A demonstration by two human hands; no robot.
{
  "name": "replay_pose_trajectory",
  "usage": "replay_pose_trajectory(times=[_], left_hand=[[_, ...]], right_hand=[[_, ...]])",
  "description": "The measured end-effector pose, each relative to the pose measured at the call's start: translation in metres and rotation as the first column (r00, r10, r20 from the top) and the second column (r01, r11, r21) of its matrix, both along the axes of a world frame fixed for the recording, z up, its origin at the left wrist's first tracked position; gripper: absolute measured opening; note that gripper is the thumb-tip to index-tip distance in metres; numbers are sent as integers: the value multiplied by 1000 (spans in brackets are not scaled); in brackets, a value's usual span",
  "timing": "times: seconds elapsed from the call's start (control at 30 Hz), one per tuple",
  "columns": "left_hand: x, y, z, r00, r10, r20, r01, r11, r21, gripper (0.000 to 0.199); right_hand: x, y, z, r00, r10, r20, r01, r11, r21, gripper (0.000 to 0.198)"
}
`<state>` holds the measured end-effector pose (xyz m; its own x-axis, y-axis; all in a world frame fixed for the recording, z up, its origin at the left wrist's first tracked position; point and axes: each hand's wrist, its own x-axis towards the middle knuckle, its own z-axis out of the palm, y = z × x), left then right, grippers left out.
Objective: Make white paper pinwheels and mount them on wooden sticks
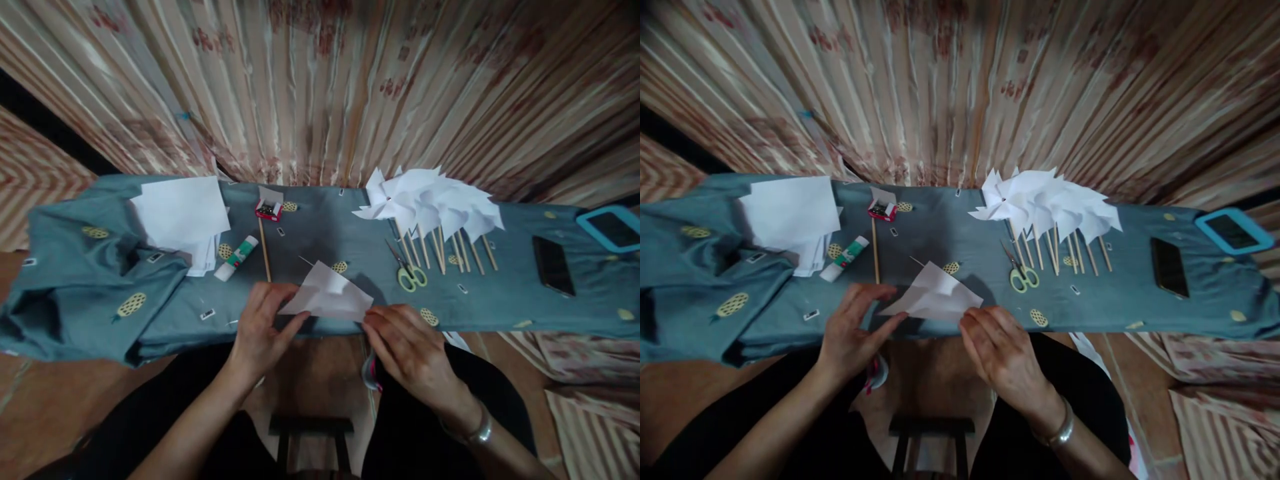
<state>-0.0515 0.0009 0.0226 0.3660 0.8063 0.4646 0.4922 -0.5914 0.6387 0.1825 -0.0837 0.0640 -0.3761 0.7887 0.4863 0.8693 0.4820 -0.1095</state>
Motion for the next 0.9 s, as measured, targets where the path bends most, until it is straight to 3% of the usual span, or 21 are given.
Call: replay_pose_trajectory(times=[0.1,0.23,0.33,0.43,0.5,0.57,0.67,0.8,0.9], left_hand=[[6,-4,3,992,-79,-102,92,987,129,46],[20,-11,-2,946,-290,-145,306,946,107,45],[29,-6,-2,949,-277,-148,297,945,137,18],[34,5,15,953,-255,-164,288,928,235,18],[37,10,28,958,-240,-157,278,914,295,20],[39,13,33,962,-228,-150,263,920,292,21],[42,12,15,957,-241,-161,276,925,261,20],[39,7,-26,928,-289,-233,319,943,98,21],[35,3,-37,912,-321,-254,347,936,62,21]], right_hand=[[6,3,1,999,39,-3,-39,998,-49,15],[11,13,3,998,36,-42,-38,999,-38,12],[16,17,12,996,36,-81,-37,999,-11,15],[25,7,34,994,17,-105,-16,1000,4,23],[30,-3,49,998,17,-57,-20,998,-58,26],[34,-8,53,999,28,-30,-31,996,-86,29],[34,-2,28,999,15,-50,-18,998,-53,33],[37,15,-30,999,49,-15,-51,968,-245,37],[42,20,-53,992,52,-117,-94,915,-393,41]])
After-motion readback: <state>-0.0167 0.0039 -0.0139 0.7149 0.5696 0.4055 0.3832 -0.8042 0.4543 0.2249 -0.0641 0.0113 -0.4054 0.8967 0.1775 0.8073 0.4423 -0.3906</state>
